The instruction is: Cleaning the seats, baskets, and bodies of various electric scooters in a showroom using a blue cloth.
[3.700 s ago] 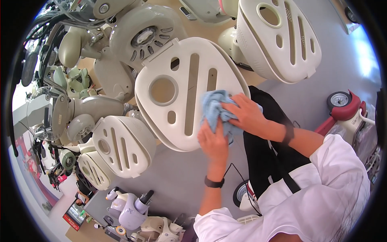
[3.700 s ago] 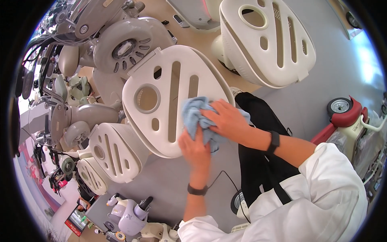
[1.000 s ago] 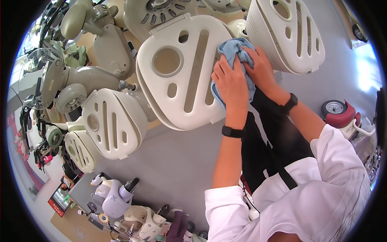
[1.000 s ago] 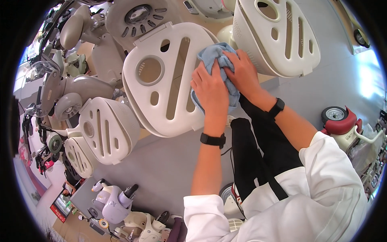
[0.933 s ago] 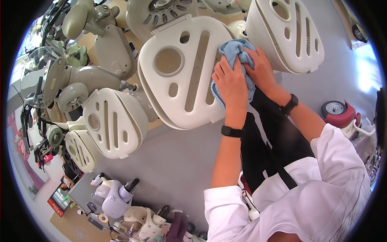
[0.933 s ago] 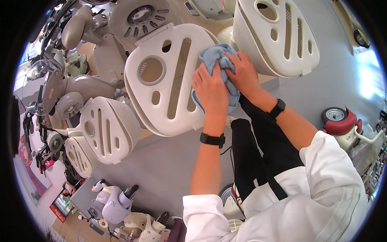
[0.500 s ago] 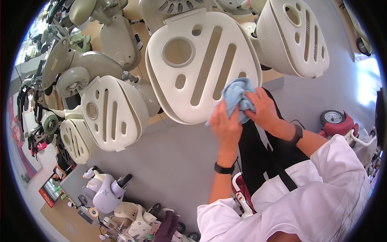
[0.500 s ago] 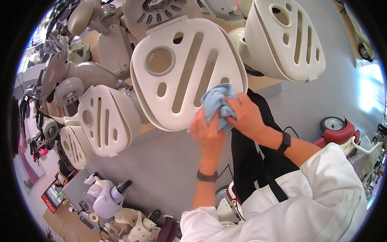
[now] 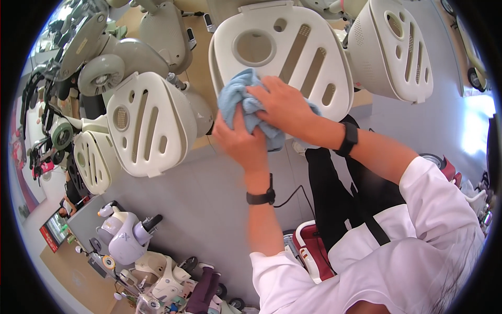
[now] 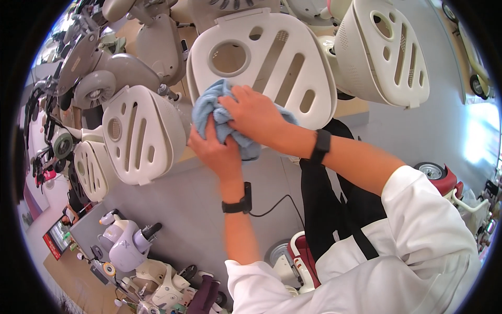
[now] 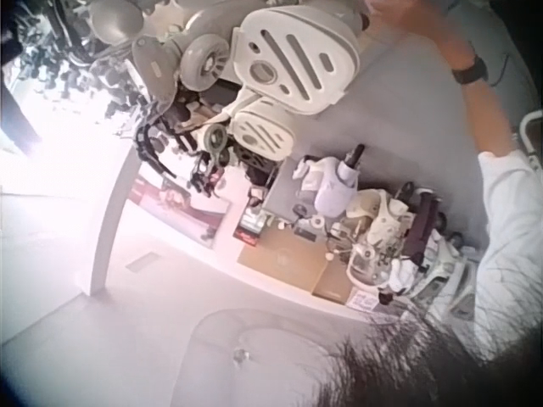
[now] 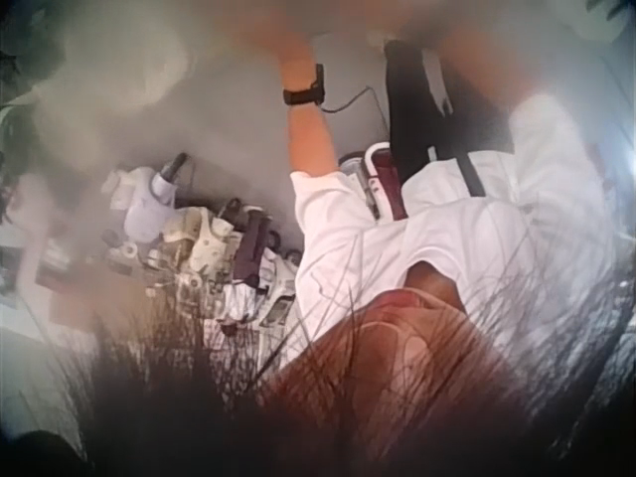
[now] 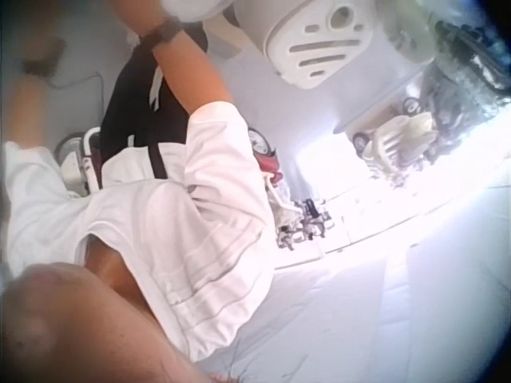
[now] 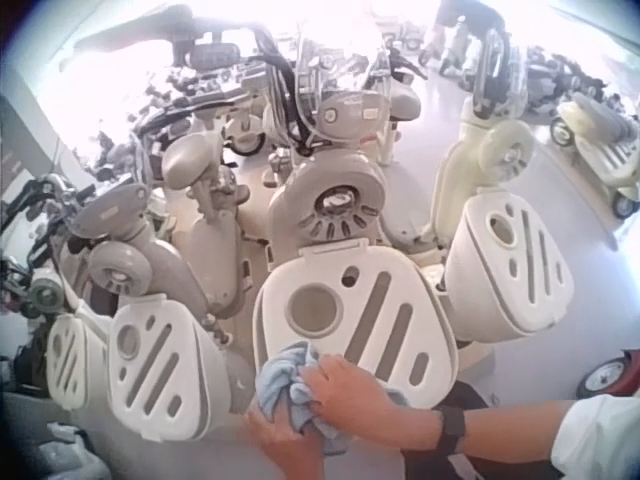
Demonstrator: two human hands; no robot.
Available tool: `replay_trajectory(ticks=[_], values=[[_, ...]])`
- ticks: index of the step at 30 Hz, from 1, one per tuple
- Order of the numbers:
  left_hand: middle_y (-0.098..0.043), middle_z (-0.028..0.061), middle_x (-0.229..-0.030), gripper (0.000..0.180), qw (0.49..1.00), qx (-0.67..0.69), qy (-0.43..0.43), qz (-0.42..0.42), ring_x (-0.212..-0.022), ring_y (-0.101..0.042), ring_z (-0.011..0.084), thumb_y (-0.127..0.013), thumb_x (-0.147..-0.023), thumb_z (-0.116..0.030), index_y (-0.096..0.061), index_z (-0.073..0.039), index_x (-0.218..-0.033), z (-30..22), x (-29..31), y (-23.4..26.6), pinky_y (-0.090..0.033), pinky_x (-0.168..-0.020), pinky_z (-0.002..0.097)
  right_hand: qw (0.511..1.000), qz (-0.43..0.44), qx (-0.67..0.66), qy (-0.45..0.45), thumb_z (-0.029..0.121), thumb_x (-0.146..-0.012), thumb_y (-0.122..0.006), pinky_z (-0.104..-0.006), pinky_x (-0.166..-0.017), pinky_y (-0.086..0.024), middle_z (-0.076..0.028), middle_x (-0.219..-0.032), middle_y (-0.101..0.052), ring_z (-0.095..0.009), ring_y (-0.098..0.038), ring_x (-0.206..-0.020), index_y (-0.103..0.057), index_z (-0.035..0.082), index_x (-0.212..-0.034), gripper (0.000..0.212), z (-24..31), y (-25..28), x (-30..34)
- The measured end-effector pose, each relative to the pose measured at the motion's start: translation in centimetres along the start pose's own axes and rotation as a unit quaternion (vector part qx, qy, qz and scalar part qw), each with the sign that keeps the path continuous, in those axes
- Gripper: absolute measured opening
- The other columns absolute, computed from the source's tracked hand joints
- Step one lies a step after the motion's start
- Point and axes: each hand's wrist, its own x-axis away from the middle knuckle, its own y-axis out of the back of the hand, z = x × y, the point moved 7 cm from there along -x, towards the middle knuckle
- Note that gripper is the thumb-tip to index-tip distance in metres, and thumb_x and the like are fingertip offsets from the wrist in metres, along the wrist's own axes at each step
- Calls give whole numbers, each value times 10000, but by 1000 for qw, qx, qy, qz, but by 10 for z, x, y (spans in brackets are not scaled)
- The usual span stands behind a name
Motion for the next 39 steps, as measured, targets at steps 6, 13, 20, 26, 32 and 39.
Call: replay_trajectory(ticks=[6,13,20,26,32,39], values=[[-547,158,-1376,470,1000,-2,-10,-13,-1256,-520,384,-706,-747,-96,-738,-147,-1213,-28,50,-2,-430,-1008,508,996,55,34,-67,147,-727,-806,-422,-804,-545,-135,-1080,-556,-328,-599,-1016,-602,99,-1274,586,-6,18,55],[-560,122,-1355,401,998,60,-7,-12,-1272,-515,349,-685,-773,-47,-747,-109,-1164,-54,85,-7,-404,-1018,497,988,63,63,-130,121,-734,-801,-440,-799,-532,-142,-1081,-537,-365,-590,-1011,-593,74,-1268,575,-16,33,99],[-568,93,-1345,402,996,71,-53,19,-1268,-518,318,-684,-788,-22,-741,-112,-1176,-39,65,3,-412,-1017,459,987,55,69,-132,115,-748,-794,-453,-805,-527,-148,-1082,-535,-370,-583,-1019,-578,67,-1262,560,-5,26,87],[-570,109,-1350,293,996,60,-45,40,-1253,-530,307,-627,-910,-93,-724,-102,-1187,-9,5,13,-432,-1017,441,988,37,50,-144,116,-780,-778,-458,-825,-528,-144,-1096,-542,-369,-579,-1066,-574,66,-1243,508,11,5,29],[-563,116,-1338,370,994,58,-68,58,-1216,-527,318,-607,-894,-99,-681,-100,-1257,13,-79,-4,-449,-978,433,987,-6,64,-147,127,-810,-760,-479,-830,-537,-160,-1141,-560,-403,-611,-1041,-571,71,-1252,484,-3,-11,-49],[-580,117,-1254,406,987,112,-91,69,-1119,-549,340,-608,-864,-93,-675,-110,-1264,20,-145,-28,-470,-908,444,979,-41,83,-182,119,-826,-738,-471,-876,-531,-161,-1193,-563,-410,-603,-1084,-575,74,-1266,472,-15,-6,-103]])
